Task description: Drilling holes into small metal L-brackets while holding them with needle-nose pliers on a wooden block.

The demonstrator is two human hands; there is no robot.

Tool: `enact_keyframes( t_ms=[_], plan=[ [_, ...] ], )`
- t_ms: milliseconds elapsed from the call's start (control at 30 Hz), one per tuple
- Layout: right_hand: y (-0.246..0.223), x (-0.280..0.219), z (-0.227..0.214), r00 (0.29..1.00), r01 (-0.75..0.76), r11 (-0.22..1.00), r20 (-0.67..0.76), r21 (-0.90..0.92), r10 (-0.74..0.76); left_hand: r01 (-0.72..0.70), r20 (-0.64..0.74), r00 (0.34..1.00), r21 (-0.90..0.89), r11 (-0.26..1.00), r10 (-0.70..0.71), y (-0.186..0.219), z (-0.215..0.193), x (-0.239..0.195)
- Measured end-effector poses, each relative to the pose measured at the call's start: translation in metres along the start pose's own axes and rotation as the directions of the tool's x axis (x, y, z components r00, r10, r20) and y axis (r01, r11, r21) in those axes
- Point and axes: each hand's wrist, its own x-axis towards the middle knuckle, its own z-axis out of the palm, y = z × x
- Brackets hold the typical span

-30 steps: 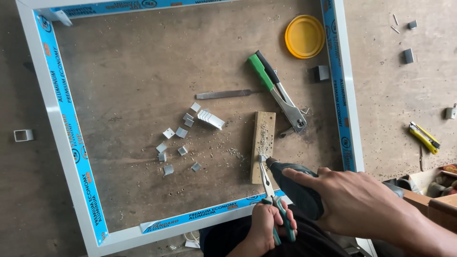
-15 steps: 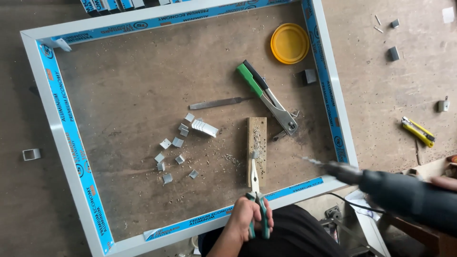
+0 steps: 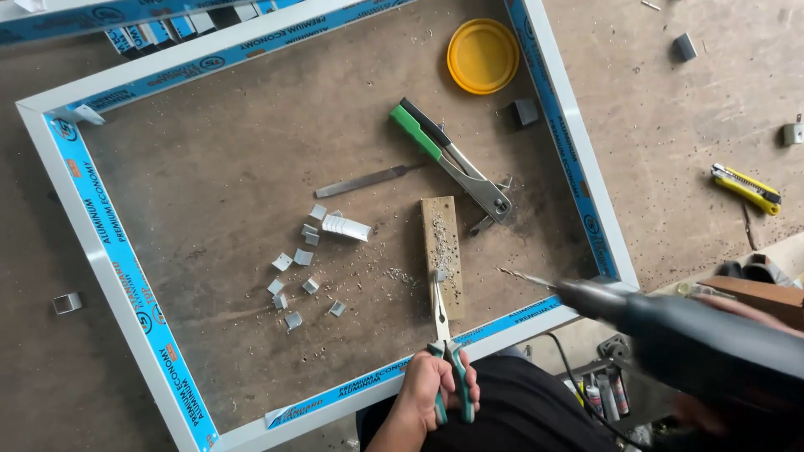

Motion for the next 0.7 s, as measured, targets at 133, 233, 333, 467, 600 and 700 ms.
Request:
enact_keyframes(
  t_ms=[133,233,333,467,600,700],
  plan=[
    [0.055,0.034,0.051,0.960,-0.184,0.983,-0.217,-0.019,0.176,-0.065,0.050,0.997,-0.016,0.998,0.066,-0.003,0.009,-0.005],
    [0.043,0.067,0.082,0.678,-0.656,0.743,-0.535,-0.134,0.503,-0.052,0.087,0.995,-0.068,0.996,0.058,-0.002,0.014,-0.007],
    [0.040,0.087,0.109,0.506,-0.833,0.525,-0.628,-0.176,0.591,-0.045,0.086,0.995,-0.105,0.993,0.054,-0.004,0.023,-0.015],
    [0.062,0.086,0.099,0.617,-0.787,0.432,-0.556,-0.440,0.557,-0.045,0.039,0.998,-0.151,0.987,0.052,-0.005,0.037,-0.019],
    [0.066,0.093,0.104,0.639,-0.753,0.307,-0.537,-0.582,0.550,-0.070,0.046,0.996,-0.162,0.984,0.079,-0.005,0.041,-0.021],
    [0.065,0.098,0.111,0.654,-0.730,0.281,-0.516,-0.623,0.553,-0.060,0.045,0.997,-0.158,0.986,0.068,-0.005,0.043,-0.022]
  ],
)
